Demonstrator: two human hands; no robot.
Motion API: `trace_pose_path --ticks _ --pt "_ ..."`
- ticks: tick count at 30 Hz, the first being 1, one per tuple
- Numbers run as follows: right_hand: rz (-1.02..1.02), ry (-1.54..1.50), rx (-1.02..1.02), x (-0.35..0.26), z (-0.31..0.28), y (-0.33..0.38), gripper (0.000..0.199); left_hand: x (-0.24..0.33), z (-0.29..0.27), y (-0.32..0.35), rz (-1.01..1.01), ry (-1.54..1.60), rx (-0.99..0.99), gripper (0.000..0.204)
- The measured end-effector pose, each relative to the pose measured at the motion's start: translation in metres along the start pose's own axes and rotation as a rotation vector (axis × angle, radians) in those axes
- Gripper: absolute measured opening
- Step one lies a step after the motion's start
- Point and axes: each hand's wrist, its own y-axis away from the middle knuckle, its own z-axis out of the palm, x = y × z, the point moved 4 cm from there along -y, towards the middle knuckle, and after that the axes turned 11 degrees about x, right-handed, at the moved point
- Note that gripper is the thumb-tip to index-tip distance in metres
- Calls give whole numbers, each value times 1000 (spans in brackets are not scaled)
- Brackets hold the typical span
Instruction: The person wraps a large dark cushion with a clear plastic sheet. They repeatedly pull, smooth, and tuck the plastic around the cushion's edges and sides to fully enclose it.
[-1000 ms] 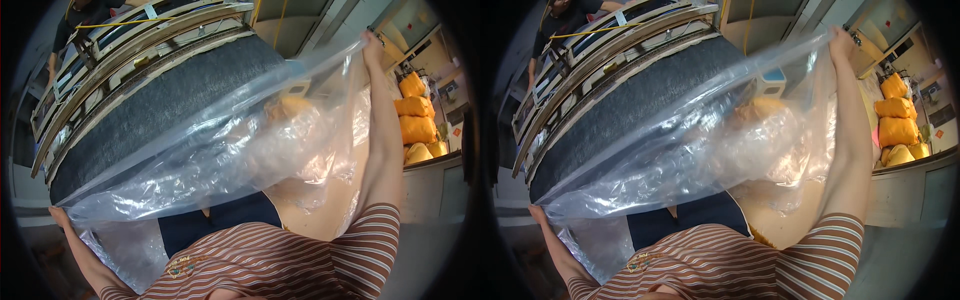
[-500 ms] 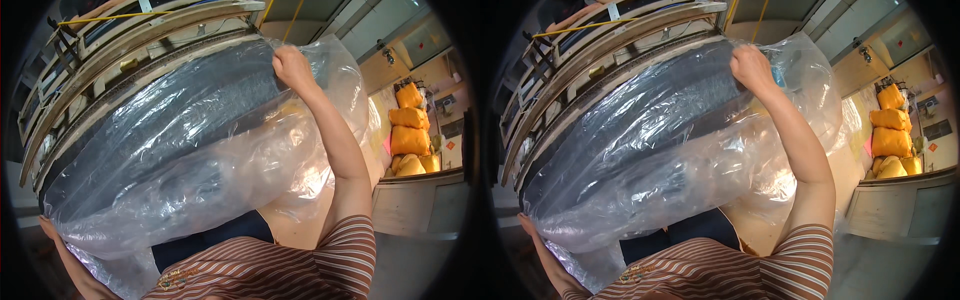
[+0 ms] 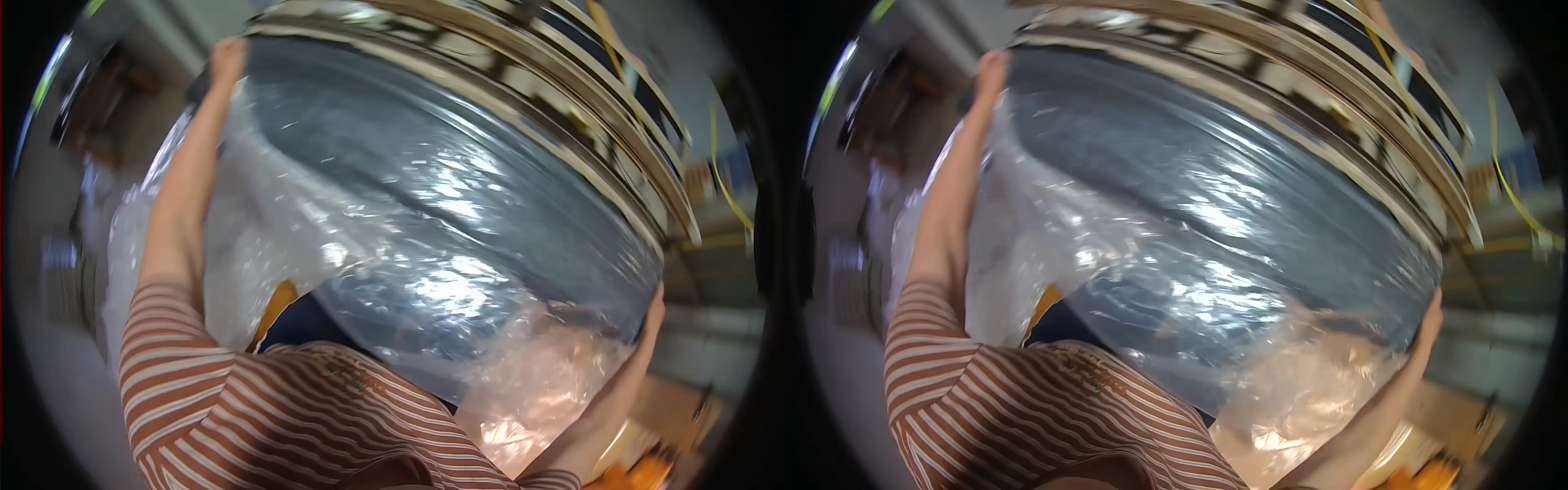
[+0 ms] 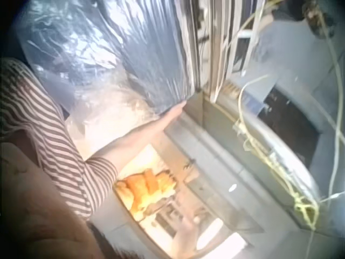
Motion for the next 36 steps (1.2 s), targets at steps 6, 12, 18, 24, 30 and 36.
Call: trace_pose_path --ticks 6,12,18,24,30,36 --pt "-1134 -39 342 -247 37 136 20 -47 -43 -4 -248 419 -262 12" --pt "-1269 -622 -654 -412 58 468 20 -13 -29 5 -164 632 -85 10" --pt "-1242 -603 -1417 -434 164 651 55 -13 -29 4 -145 664 143 11" --pt "-1223 -403 -906 -445 303 656 79 -9 -46 8 -155 631 283 14" --pt "-1175 -243 -1479 -420 284 698 38 -12 -47 7 -191 541 317 13" --pt "-1369 -583 -1291 -420 181 638 21 -50 -34 0 -261 870 197 10"
